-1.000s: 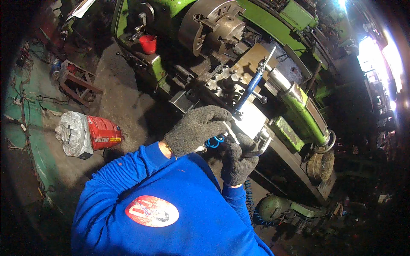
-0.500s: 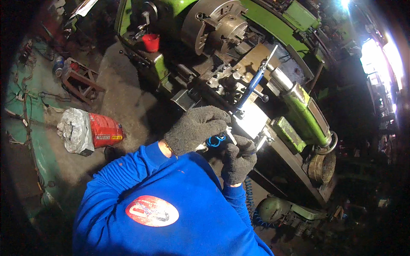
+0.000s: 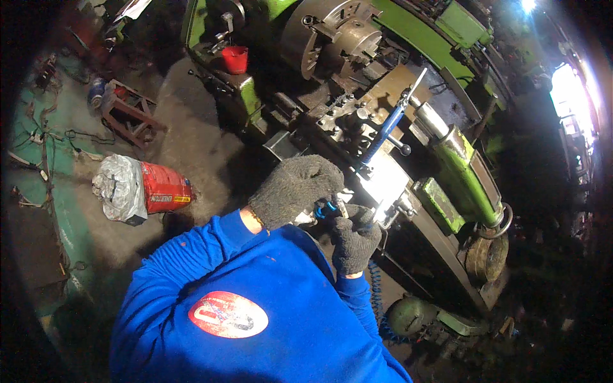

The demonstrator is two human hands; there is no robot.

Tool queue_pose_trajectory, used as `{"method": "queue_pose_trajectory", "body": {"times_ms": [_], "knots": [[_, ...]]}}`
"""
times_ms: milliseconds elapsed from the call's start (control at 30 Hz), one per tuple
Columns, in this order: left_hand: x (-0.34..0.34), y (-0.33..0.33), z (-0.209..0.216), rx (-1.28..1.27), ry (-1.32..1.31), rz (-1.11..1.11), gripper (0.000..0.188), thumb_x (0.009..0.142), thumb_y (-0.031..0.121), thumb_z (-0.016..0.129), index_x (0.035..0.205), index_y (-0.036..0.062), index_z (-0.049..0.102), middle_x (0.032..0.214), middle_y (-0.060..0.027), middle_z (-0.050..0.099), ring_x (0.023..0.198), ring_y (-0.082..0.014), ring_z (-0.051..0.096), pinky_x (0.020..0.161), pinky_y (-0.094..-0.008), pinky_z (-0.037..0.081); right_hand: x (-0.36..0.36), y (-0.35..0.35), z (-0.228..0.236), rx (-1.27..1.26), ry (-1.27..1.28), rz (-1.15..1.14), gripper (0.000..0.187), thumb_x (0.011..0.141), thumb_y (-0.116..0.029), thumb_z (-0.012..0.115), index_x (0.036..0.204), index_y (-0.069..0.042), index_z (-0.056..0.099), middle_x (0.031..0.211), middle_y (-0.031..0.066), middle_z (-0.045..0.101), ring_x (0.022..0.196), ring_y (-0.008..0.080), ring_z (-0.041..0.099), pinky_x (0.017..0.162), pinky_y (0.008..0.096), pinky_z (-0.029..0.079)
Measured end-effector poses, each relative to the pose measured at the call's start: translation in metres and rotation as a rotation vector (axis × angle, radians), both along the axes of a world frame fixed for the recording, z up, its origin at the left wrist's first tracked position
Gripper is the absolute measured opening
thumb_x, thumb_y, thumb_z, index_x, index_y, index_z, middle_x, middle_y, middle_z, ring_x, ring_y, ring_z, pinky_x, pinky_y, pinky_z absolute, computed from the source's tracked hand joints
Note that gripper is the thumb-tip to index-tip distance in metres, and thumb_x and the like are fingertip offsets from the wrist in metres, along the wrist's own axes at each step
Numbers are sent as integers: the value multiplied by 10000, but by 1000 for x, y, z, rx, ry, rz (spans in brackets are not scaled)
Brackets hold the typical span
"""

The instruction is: The person operates a metal lathe, using a pneumatic tool to work on a metal workpiece held in the chuck. They repeatedly adjust the tool and the workpiece, then remove the workpiece and place it on the lathe bed.

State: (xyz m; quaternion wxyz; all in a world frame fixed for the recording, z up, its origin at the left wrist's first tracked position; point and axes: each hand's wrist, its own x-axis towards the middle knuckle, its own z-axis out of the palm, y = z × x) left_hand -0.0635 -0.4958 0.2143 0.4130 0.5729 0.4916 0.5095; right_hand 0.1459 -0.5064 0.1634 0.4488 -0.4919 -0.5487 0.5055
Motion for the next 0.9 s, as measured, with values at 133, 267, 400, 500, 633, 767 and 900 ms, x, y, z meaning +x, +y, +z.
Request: {"method": "queue_pose_trajectory", "body": {"times_ms": [133, 267, 400, 500, 633, 767, 900], "knots": [[-4, -1, 4, -169, -185, 19, 173, 1028, 120, 706, 1129, 2, 782, 1106, -120, 777, 990, -195, 740, 891, -336, 605, -7, 5, 3, -36, -46, 40, 146, 874, -105, 781, 975, -3, 758, 754, 39, 702, 613, 120, 628, 538, 296, 488], [-16, 1, -1, -161, -115, 49, 163, 1036, 145, 731, 1081, 2, 796, 1053, -97, 779, 960, -146, 731, 866, -312, 598, -20, 9, 5, -68, -48, 61, 194, 813, -177, 872, 840, -40, 738, 698, 40, 651, 628, 148, 598, 585, 358, 476], [-31, -2, -2, -210, -87, 103, 172, 1028, 172, 751, 1071, 14, 806, 1019, -92, 782, 942, -151, 734, 860, -319, 595, -33, 10, -4, -224, 99, 158, 195, 872, -171, 788, 898, 9, 718, 758, 81, 703, 636, 153, 639, 582, 312, 516], [-46, -5, 7, -324, 1, 150, 132, 1017, 148, 752, 1047, 24, 783, 1004, -55, 755, 925, -122, 689, 830, -311, 571, -59, 19, 26, -409, 146, 209, 270, 967, -237, 709, 938, 31, 710, 798, 115, 747, 635, 160, 688, 564, 288, 554], [-73, -15, -5, -241, -96, 167, 143, 1039, 144, 734, 1088, 19, 782, 1048, -50, 756, 974, -112, 694, 877, -302, 576, -86, 20, 11, -512, 245, 348, 403, 1077, -406, 661, 1011, -9, 649, 772, 105, 703, 491, 148, 564, 445, 286, 446], [-103, -24, -7, -285, -211, 224, 221, 1083, 172, 695, 1223, 13, 757, 1175, -62, 760, 1058, -128, 690, 911, -314, 591, -108, 20, -45, -350, 175, 507, 459, 1120, -459, 587, 1164, -8, 659, 851, 114, 727, 521, 164, 581, 475, 282, 463], [-142, -36, -3, -301, -223, 199, 232, 1070, 168, 696, 1230, 10, 750, 1160, -71, 763, 1095, -149, 698, 901, -335, 603, -156, 4, -16, -785, 672, 399, 439, 1101, -413, 600, 1297, -28, 679, 1049, 123, 751, 728, 216, 661, 703, 356, 565]]}}
